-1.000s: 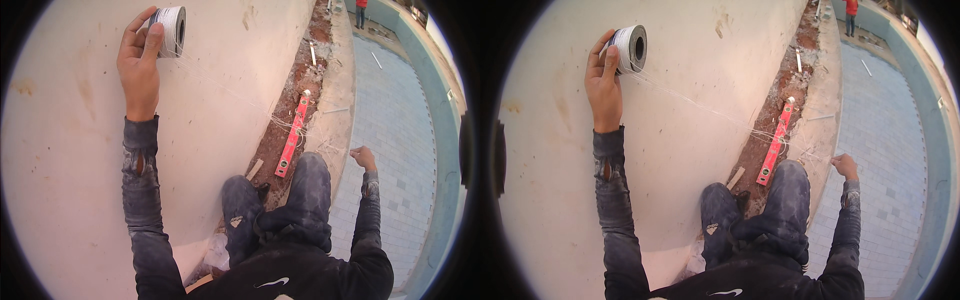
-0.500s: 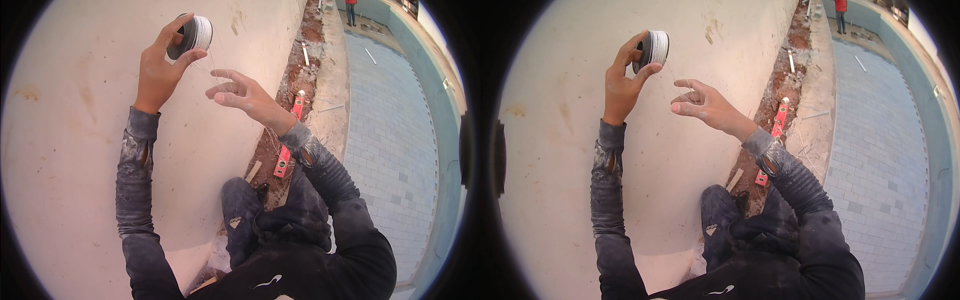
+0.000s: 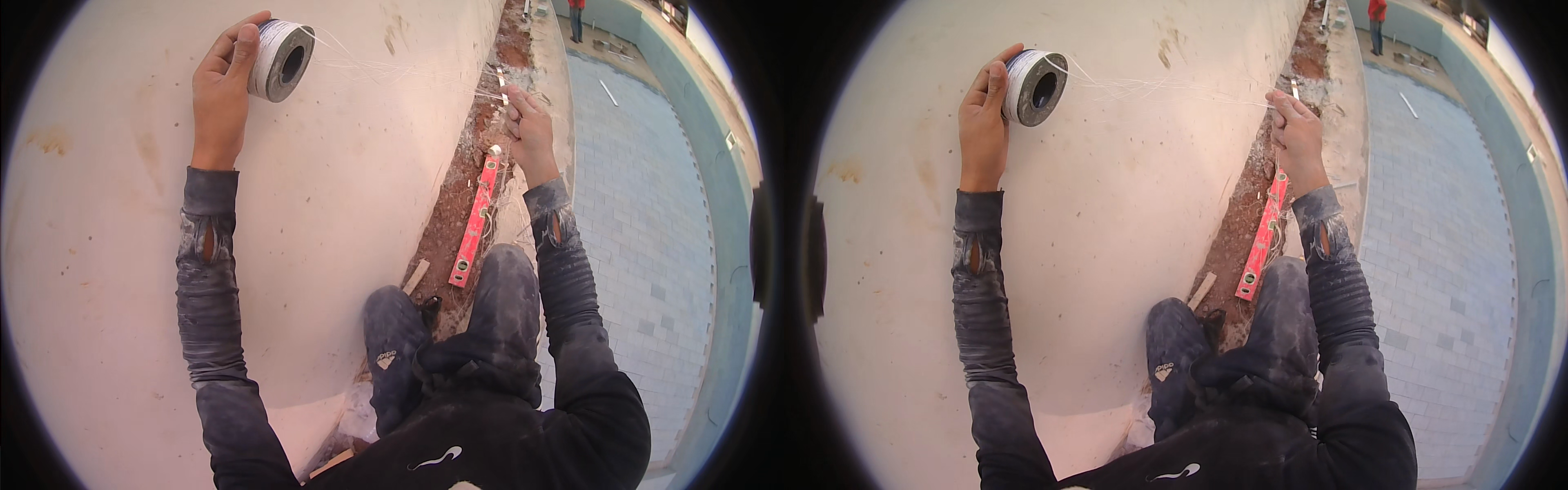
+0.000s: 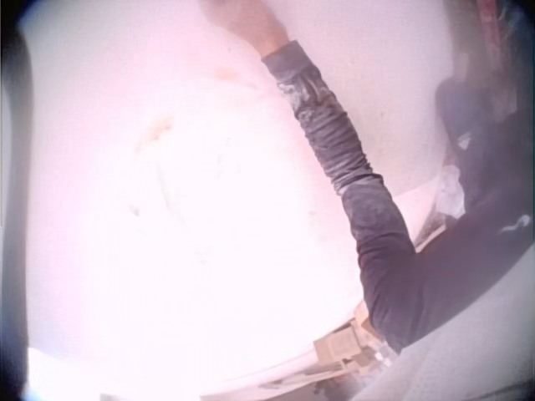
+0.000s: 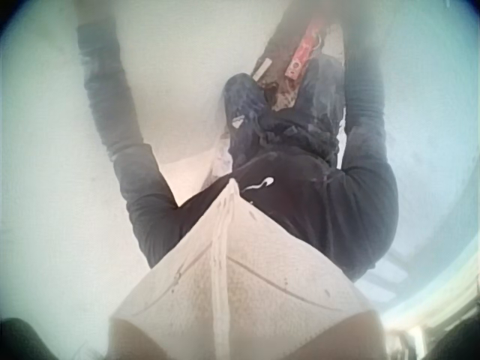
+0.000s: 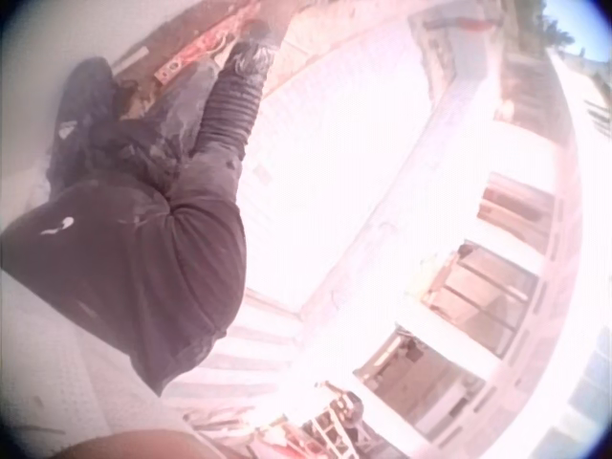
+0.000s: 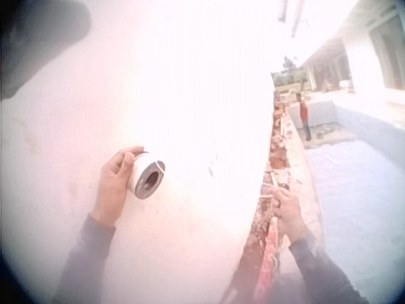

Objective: The person prepares a string line for tiling by pulling it from a spool and tying it between points on a wall near a pool-like structure.

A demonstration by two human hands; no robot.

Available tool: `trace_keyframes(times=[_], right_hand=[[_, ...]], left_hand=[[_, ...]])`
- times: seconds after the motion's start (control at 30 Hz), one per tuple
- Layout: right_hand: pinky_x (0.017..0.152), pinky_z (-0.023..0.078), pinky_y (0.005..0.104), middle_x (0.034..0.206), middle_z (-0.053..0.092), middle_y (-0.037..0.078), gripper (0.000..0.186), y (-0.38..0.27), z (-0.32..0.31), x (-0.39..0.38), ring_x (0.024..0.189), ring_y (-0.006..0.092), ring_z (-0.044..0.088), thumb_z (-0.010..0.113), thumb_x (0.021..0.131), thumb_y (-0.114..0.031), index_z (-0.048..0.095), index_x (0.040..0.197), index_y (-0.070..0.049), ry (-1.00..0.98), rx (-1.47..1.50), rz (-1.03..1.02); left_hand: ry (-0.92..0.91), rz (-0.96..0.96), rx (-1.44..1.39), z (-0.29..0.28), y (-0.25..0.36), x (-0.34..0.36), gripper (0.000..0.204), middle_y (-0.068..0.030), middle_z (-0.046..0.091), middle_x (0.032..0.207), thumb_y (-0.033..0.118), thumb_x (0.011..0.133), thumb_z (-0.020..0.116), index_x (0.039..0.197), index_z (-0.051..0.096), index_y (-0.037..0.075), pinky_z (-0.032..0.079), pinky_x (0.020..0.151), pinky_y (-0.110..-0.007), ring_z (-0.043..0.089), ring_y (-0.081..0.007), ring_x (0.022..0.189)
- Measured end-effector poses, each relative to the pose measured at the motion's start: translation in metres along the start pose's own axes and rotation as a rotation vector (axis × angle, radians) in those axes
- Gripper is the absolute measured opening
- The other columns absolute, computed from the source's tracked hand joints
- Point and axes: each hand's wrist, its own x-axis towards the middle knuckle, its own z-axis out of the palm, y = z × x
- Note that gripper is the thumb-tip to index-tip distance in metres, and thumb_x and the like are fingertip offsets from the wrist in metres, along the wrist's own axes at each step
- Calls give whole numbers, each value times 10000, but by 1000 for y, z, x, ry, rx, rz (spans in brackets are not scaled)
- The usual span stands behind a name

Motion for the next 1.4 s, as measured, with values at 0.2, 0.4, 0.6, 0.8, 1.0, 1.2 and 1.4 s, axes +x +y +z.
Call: trace_keyframes(times=[0.2,0.4,0.6,0.8,1.0,1.2,1.4], right_hand=[[394,200,201,593,398,-79,194,15,-91,5,441,19,287,588,944,-171,638,1053,-18,146,-18,41],[384,193,204,579,372,-90,198,28,-154,-3,443,13,282,603,936,-187,641,1059,-36,391,-123,58],[389,187,208,566,346,-105,205,47,-202,-9,433,12,269,570,961,-226,651,1027,-50,482,-252,52],[389,261,254,589,416,-53,193,75,-255,-15,441,59,333,636,882,-222,688,972,-59,900,-219,117],[712,501,380,905,697,140,269,89,-366,-12,806,273,656,672,798,-247,725,945,-28,1219,-667,40],[751,503,389,939,716,140,285,90,-374,-7,888,279,677,657,776,-257,737,906,-17,1351,-766,136],[677,530,405,883,707,160,266,55,-458,-24,799,291,691,660,784,-249,703,797,14,1642,-494,199]], left_hand=[[64,37,-8,-7,2,4,458,-45,638,1069,407,950,578,1198,622,25,463,858,-218,587,-98,972],[89,45,2,-4,3,3,444,-49,636,1075,387,958,572,1199,615,16,453,872,-211,584,-99,983],[94,-3,-81,-4,7,5,394,-85,592,1195,280,988,533,1259,548,-6,440,976,-263,548,-144,1119],[108,57,-126,-10,10,7,382,-85,584,1211,253,984,541,1264,537,-7,462,961,-269,550,-145,1124],[60,-2,-168,1,18,4,408,-80,671,1017,341,1000,496,1177,619,-6,513,805,-205,643,-119,896],[-48,-70,124,7,20,-1,520,-111,684,957,397,1028,381,1073,675,-30,529,755,-227,654,-138,826],[52,39,129,2,24,4,407,-57,686,901,350,1005,481,1073,684,4,502,730,-200,630,-85,817]])
